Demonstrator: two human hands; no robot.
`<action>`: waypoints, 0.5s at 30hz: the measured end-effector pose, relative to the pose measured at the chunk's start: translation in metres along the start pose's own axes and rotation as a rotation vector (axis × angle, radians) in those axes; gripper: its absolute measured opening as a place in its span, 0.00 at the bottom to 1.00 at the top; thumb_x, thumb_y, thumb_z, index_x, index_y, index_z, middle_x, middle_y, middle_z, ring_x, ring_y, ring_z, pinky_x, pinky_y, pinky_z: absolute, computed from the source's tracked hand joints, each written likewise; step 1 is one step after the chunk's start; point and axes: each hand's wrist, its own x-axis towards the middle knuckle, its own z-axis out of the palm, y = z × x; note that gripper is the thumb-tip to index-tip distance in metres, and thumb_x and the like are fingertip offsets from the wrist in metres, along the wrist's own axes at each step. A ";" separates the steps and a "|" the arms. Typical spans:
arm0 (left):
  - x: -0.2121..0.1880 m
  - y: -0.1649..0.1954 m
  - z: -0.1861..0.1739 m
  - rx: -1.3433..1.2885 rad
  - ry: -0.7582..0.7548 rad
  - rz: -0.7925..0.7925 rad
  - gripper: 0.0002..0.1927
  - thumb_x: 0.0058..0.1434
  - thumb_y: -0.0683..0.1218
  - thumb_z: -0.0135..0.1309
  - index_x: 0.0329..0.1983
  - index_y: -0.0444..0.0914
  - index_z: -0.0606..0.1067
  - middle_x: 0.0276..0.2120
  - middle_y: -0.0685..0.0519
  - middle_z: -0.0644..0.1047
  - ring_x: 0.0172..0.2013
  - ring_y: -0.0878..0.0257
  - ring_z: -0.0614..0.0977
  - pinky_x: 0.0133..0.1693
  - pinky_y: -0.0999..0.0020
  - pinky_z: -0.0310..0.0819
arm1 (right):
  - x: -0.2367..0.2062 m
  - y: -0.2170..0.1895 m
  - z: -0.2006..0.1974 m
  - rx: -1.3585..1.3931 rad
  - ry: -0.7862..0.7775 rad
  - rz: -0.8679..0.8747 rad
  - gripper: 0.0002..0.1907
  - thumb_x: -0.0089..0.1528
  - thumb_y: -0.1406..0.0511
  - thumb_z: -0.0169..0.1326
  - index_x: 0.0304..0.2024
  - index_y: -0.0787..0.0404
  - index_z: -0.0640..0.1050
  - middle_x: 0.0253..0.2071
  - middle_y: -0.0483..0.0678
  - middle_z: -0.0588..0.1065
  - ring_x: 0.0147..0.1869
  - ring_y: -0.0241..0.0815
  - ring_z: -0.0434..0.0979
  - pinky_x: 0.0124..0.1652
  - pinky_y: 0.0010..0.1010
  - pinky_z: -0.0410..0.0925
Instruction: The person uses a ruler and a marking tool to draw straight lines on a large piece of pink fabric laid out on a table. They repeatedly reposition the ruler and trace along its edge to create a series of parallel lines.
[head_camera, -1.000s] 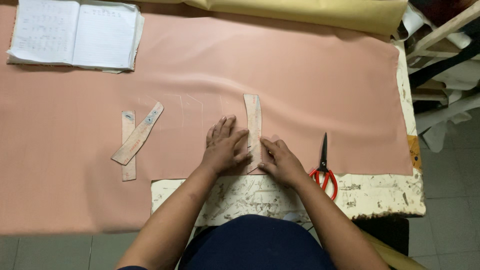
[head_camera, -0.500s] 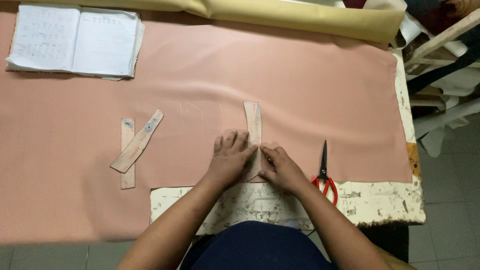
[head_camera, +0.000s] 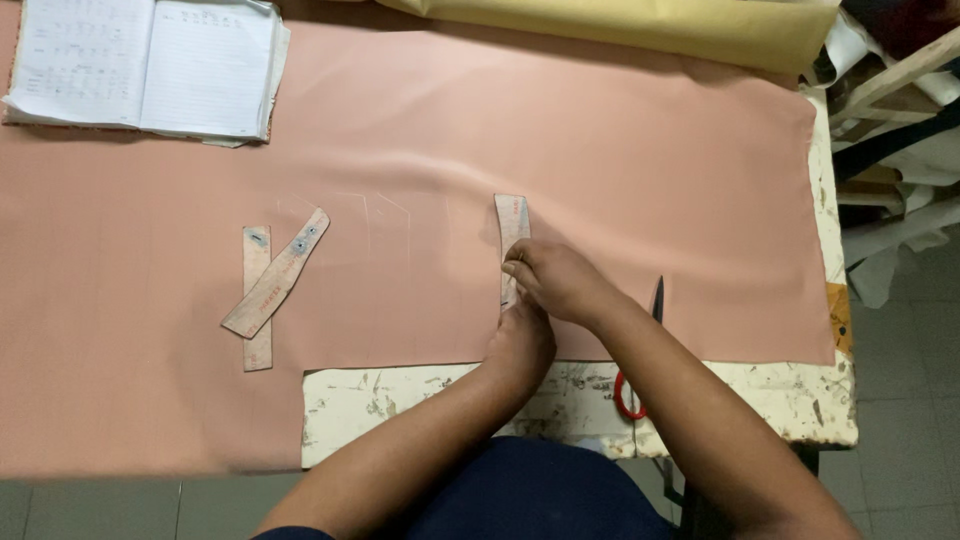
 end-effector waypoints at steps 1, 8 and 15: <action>0.001 0.001 0.004 -0.032 -0.041 0.016 0.21 0.63 0.42 0.49 0.56 0.22 0.73 0.53 0.35 0.74 0.47 0.51 0.78 0.36 0.64 0.74 | -0.001 -0.002 0.002 0.007 -0.003 -0.013 0.14 0.65 0.58 0.53 0.45 0.60 0.81 0.41 0.55 0.81 0.46 0.53 0.81 0.47 0.40 0.72; -0.004 -0.005 -0.003 -0.309 -0.042 -0.057 0.17 0.66 0.44 0.48 0.54 0.31 0.76 0.52 0.40 0.75 0.48 0.48 0.76 0.44 0.56 0.70 | 0.004 -0.003 0.013 -0.109 -0.009 0.001 0.12 0.65 0.58 0.54 0.42 0.57 0.82 0.42 0.52 0.81 0.48 0.53 0.80 0.48 0.41 0.70; 0.008 -0.039 -0.046 -0.304 -0.057 -0.122 0.28 0.67 0.47 0.45 0.67 0.28 0.61 0.67 0.31 0.62 0.57 0.42 0.69 0.55 0.46 0.63 | 0.058 0.010 -0.005 -0.072 0.254 -0.125 0.10 0.66 0.60 0.54 0.43 0.58 0.81 0.42 0.51 0.80 0.46 0.53 0.80 0.45 0.41 0.71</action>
